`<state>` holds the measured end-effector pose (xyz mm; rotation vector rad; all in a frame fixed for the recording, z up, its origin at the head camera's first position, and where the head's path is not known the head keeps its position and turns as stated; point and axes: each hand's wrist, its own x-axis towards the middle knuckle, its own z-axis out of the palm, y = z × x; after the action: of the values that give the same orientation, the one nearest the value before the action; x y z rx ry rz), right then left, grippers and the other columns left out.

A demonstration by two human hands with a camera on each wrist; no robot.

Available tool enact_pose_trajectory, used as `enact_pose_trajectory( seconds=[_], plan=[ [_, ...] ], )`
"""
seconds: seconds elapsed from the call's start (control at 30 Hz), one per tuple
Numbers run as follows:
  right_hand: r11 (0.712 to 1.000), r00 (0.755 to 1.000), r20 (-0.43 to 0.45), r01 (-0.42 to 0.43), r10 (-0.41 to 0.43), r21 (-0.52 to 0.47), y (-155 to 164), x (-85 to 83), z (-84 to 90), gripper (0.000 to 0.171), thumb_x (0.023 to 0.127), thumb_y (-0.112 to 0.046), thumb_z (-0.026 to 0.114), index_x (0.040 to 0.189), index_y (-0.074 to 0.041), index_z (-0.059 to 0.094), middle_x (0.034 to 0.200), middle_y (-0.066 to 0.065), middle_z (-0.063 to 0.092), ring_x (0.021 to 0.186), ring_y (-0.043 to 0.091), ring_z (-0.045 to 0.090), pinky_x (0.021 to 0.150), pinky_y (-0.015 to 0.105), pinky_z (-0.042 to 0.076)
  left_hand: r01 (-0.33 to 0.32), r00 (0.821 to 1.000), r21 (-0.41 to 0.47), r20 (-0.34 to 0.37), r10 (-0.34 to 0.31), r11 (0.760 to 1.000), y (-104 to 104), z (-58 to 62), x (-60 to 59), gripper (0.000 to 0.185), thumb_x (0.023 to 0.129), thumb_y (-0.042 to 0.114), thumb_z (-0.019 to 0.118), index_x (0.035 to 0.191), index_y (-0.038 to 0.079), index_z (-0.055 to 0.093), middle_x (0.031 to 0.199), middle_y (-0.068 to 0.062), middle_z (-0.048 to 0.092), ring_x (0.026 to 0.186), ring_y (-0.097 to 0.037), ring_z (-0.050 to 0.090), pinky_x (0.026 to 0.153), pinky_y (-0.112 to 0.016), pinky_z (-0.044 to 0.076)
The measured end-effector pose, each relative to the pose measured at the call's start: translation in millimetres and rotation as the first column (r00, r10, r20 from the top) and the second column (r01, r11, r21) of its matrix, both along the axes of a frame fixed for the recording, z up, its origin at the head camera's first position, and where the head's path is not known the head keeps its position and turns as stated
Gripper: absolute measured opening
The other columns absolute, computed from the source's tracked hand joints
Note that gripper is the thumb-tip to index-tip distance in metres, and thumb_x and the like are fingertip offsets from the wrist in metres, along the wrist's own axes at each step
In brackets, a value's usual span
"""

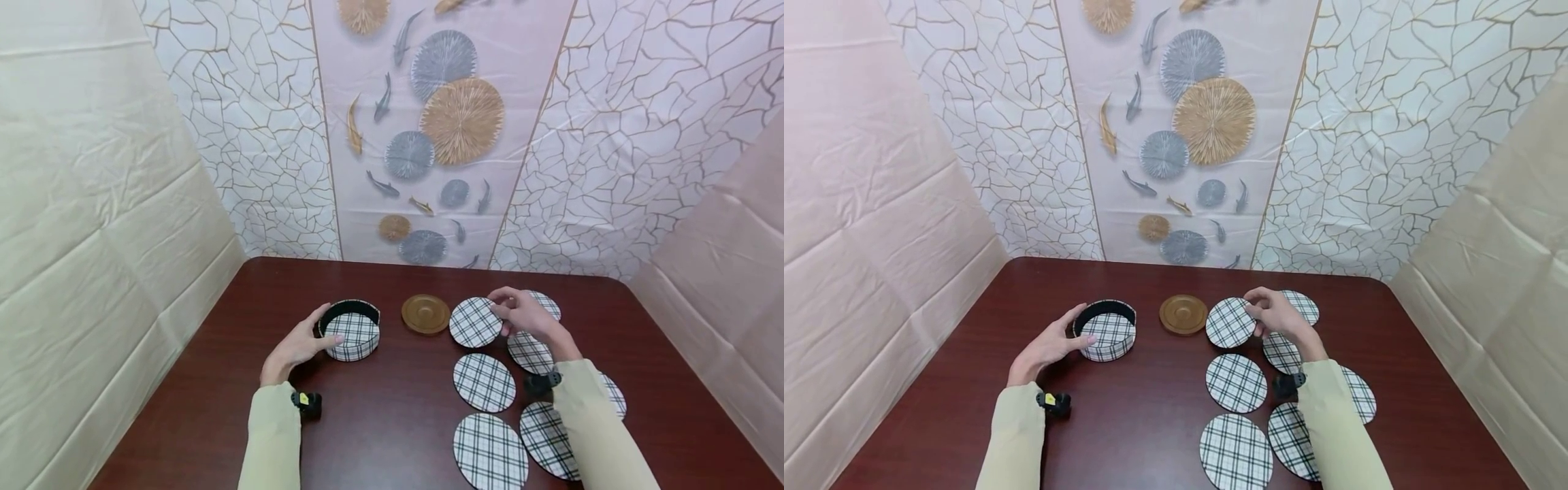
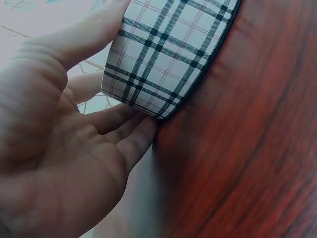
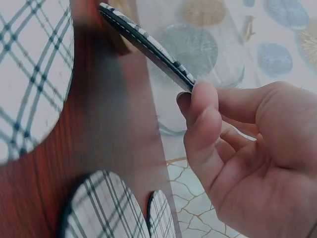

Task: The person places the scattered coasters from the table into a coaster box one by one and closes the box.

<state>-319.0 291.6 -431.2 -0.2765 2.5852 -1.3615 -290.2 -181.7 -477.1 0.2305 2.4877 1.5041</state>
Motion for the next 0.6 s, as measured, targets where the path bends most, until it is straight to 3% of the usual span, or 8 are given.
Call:
enact_pose_trajectory(
  seconds=[0.23,0.6],
  plan=[
    [0.988,1.000,0.009,0.006,-0.004,-0.153,-18,6.5,2.0,0.039,0.102,-0.016,0.054,0.136,0.001,0.047,0.083,0.012,0.062,0.057,0.020,0.064,0.056,0.043,0.056,0.009,1.000,0.007,-0.004,-0.009,1.000,-1,-1.4,-0.7,0.086,0.090,0.030,0.072,0.158,0.020,0.020,0.162,-0.012,0.022,0.147,-0.035,0.022,0.111,-0.056,0.032],
    [0.945,0.999,0.043,0.004,0.011,-0.328,-68,7.6,2.3,0.040,0.102,-0.012,0.052,0.139,0.001,0.043,0.087,0.009,0.062,0.058,0.016,0.063,0.058,0.037,0.058,0.001,1.000,0.004,-0.007,-0.001,1.000,-3,-1.9,-0.9,0.087,0.088,0.033,0.073,0.158,0.021,0.022,0.162,-0.012,0.023,0.147,-0.035,0.022,0.112,-0.057,0.030]
  ],
)
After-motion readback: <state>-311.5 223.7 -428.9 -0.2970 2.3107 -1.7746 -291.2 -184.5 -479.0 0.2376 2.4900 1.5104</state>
